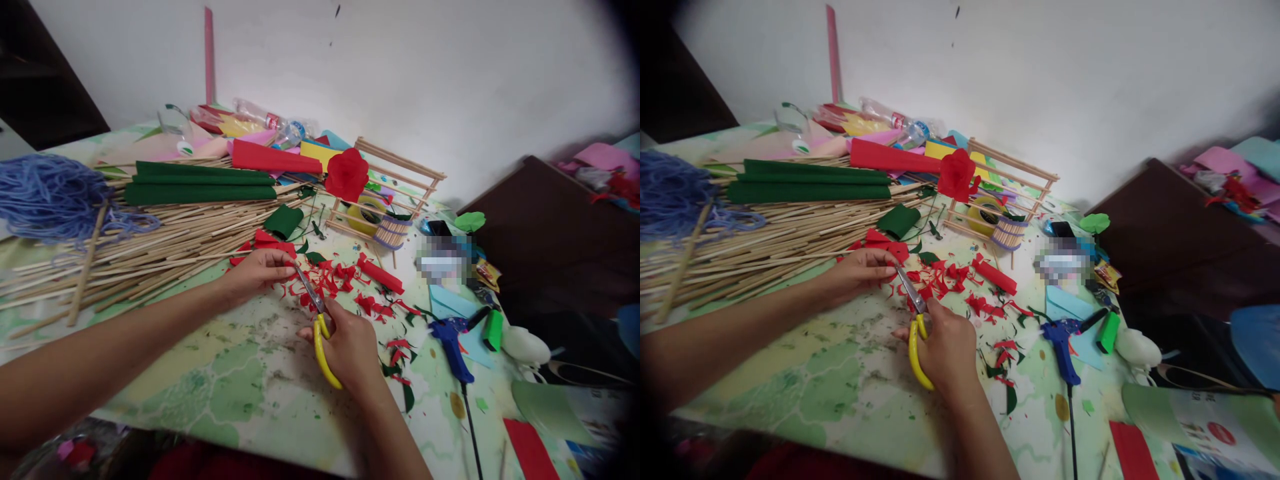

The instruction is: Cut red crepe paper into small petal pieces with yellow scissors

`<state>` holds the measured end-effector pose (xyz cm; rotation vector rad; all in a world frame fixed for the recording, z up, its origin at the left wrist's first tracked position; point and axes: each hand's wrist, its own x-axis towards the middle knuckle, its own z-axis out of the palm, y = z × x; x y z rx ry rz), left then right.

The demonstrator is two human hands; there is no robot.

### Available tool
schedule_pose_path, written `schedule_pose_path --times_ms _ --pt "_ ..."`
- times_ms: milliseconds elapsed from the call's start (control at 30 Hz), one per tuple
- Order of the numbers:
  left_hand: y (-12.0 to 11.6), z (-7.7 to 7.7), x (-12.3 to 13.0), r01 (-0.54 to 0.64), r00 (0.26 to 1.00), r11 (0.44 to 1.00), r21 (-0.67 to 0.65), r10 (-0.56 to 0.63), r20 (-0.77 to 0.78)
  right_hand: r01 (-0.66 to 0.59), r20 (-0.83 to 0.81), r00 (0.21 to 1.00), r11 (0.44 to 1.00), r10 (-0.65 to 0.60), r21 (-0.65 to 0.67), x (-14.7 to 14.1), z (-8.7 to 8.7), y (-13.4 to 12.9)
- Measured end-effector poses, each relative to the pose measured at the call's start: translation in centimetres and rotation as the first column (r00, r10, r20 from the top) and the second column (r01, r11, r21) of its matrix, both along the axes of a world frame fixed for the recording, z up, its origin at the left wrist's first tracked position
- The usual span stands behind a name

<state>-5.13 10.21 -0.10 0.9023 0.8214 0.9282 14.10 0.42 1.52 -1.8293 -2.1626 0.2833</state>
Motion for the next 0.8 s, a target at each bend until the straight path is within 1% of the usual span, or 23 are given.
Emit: schedule_pose_path --times_ms 233,467,800 --pt "0.51 -0.4 -0.47 0.063 0.998 0.997 0.045 -0.061 -0.028 -0.01 0.003 1.0 1.0 0.01 -0.006 -0.01 -0.03 -0.02" --pt "0.5 -0.24 -0.46 0.083 0.996 0.997 0.0 -0.083 -0.015 -0.006 0.037 0.999 1.0 0.006 -0.001 0.08 -0.04 0.03" --pt "0.48 -0.05 -0.55 0.098 0.995 0.995 -0.015 -0.099 -0.029 -0.011 -0.001 1.0 0.999 0.011 -0.032 0.16 -0.07 -0.11"
